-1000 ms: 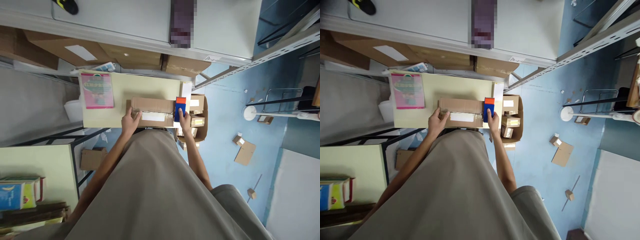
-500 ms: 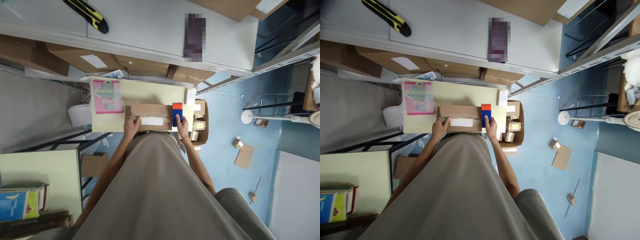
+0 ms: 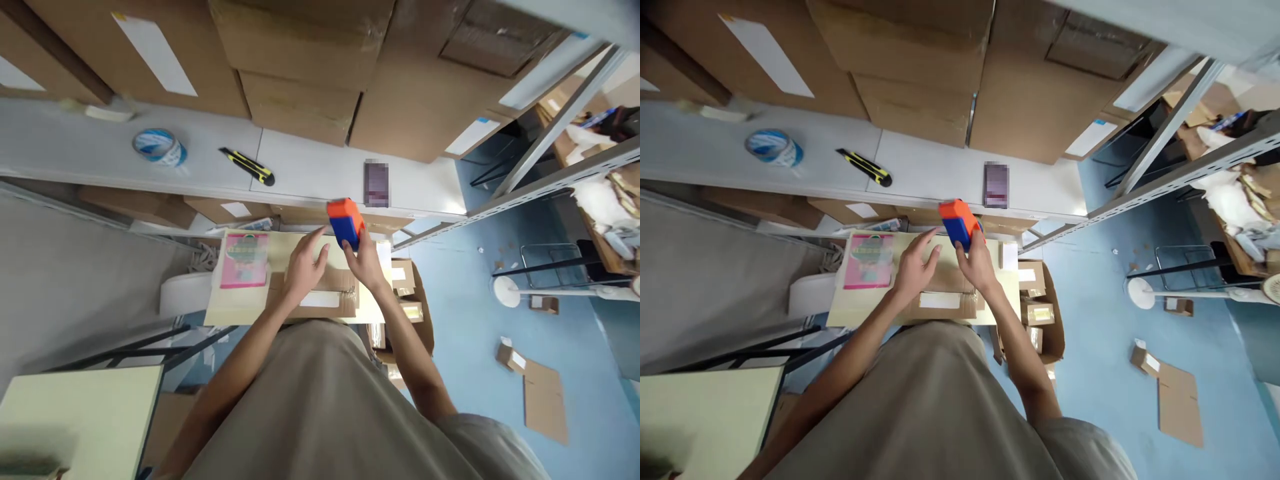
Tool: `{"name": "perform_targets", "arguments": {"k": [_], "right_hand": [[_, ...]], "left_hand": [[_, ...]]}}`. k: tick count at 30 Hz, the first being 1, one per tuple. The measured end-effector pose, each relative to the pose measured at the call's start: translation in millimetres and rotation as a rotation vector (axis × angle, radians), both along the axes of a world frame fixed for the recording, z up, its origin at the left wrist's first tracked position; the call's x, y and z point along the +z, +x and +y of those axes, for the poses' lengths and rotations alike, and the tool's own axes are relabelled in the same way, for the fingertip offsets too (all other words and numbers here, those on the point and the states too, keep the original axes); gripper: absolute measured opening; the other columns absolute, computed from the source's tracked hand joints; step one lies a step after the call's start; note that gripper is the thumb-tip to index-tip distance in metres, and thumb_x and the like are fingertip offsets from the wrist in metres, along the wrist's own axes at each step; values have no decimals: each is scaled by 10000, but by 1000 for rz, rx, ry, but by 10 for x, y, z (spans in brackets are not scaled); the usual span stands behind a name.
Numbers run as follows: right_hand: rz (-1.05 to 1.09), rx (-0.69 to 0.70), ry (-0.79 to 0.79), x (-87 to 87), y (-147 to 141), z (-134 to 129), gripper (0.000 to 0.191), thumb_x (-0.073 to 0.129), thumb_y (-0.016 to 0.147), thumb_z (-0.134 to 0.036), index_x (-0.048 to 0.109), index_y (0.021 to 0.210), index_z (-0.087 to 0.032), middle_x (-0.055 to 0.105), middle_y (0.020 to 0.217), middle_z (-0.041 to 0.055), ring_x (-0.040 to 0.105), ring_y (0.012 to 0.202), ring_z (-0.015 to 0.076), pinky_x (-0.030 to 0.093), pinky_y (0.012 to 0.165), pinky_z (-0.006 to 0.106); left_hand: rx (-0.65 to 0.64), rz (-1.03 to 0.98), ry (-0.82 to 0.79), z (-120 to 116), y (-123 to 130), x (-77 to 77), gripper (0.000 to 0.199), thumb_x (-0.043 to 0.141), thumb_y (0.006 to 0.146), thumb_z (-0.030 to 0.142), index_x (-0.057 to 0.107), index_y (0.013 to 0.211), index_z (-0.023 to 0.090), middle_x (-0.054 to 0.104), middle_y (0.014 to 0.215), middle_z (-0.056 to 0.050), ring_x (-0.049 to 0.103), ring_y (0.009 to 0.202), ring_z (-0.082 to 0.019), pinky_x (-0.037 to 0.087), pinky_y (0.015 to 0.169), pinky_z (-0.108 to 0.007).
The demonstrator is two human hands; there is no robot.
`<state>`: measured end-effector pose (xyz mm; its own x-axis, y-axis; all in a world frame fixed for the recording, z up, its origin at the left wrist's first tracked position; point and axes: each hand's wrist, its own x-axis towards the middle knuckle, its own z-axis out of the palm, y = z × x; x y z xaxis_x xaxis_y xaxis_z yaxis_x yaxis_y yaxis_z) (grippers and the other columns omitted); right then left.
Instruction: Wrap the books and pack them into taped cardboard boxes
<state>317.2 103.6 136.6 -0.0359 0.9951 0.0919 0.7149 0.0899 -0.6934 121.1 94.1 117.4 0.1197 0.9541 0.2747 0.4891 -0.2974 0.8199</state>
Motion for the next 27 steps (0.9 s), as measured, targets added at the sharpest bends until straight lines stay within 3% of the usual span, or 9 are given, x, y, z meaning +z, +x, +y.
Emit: {"name": "perform_targets", "arguments": {"k": [3, 6, 10, 13, 15, 17, 21, 24, 27], "right_hand": [[-173, 71, 173, 322, -310, 663, 449, 384, 1127, -444, 532, 1440, -159, 685, 1309, 213, 640, 1252, 378, 502, 1105, 547], [-319, 113, 248, 462, -500, 1225, 487, 416, 1120, -305, 485, 1571, -133, 699, 1312, 200, 621, 1316, 360, 392, 1232, 552], [-449, 179, 219, 366, -622, 1654, 538, 472, 1056, -153, 511, 1586, -75, 728, 1315, 213, 613, 1345, 344, 308, 1298, 545], [-459, 171, 200, 257, -611, 1658, 598, 409, 1051, -117, 444, 1643, -45, 638, 1501, 234, 507, 1490, 342, 258, 1334, 560], [-409, 132, 223, 170, -516, 1469, 641, 366, 1074, -157, 338, 1709, -72, 476, 1679, 216, 362, 1608, 343, 235, 1351, 574], [-323, 80, 231, 6, -343, 1112, 662, 345, 1103, -240, 254, 1747, -114, 351, 1767, 184, 258, 1664, 346, 237, 1356, 594], [-159, -55, 30, -597, 65, 15, 707, 316, 1130, -478, 255, 1731, -110, 392, 1735, 229, 330, 1640, 365, 325, 1315, 613], [-84, -148, -302, -1056, 190, -796, 867, 335, 1093, -658, 278, 1692, -34, 492, 1641, 307, 488, 1541, 406, 452, 1219, 569], [-56, -204, -533, -1356, 125, -1244, 979, 392, 1045, -756, 264, 1681, -23, 593, 1536, 324, 627, 1395, 424, 542, 1088, 507]], "left_hand": [[31, 26, 113, 449, 165, 288, 568, 417, 1105, 328, 449, 1662, 223, 433, 1741, -115, 406, 1625, -274, 375, 1344, -477], [46, 19, 129, 725, 242, 368, 628, 422, 1065, 234, 414, 1692, 215, 375, 1774, -102, 368, 1646, -282, 351, 1359, -503], [17, -5, 58, 695, 254, 261, 635, 443, 1061, 249, 421, 1694, 214, 542, 1663, -122, 563, 1513, -299, 451, 1295, -510], [48, 36, -68, 463, 105, -13, 590, 475, 1077, 371, 508, 1638, 191, 623, 1578, -161, 663, 1402, -336, 525, 1216, -523], [97, 63, -174, 241, -112, -311, 605, 518, 1062, 451, 554, 1599, 175, 641, 1551, -188, 672, 1387, -359, 529, 1199, -538], [195, 49, -288, -44, -401, -665, 609, 548, 1038, 490, 581, 1573, 201, 667, 1525, -176, 675, 1384, -350, 540, 1180, -534], [406, 79, -539, -732, -917, -1238, 620, 577, 990, 550, 644, 1483, 180, 699, 1470, -199, 655, 1406, -350, 497, 1209, -549], [386, 140, -624, -1086, -961, -1385, 629, 554, 997, 595, 658, 1429, 151, 670, 1502, -220, 612, 1454, -348, 450, 1242, -527], [290, 141, -665, -1154, -704, -1402, 657, 611, 976, 630, 636, 1429, 155, 700, 1455, -211, 646, 1397, -359, 493, 1186, -496]]}}
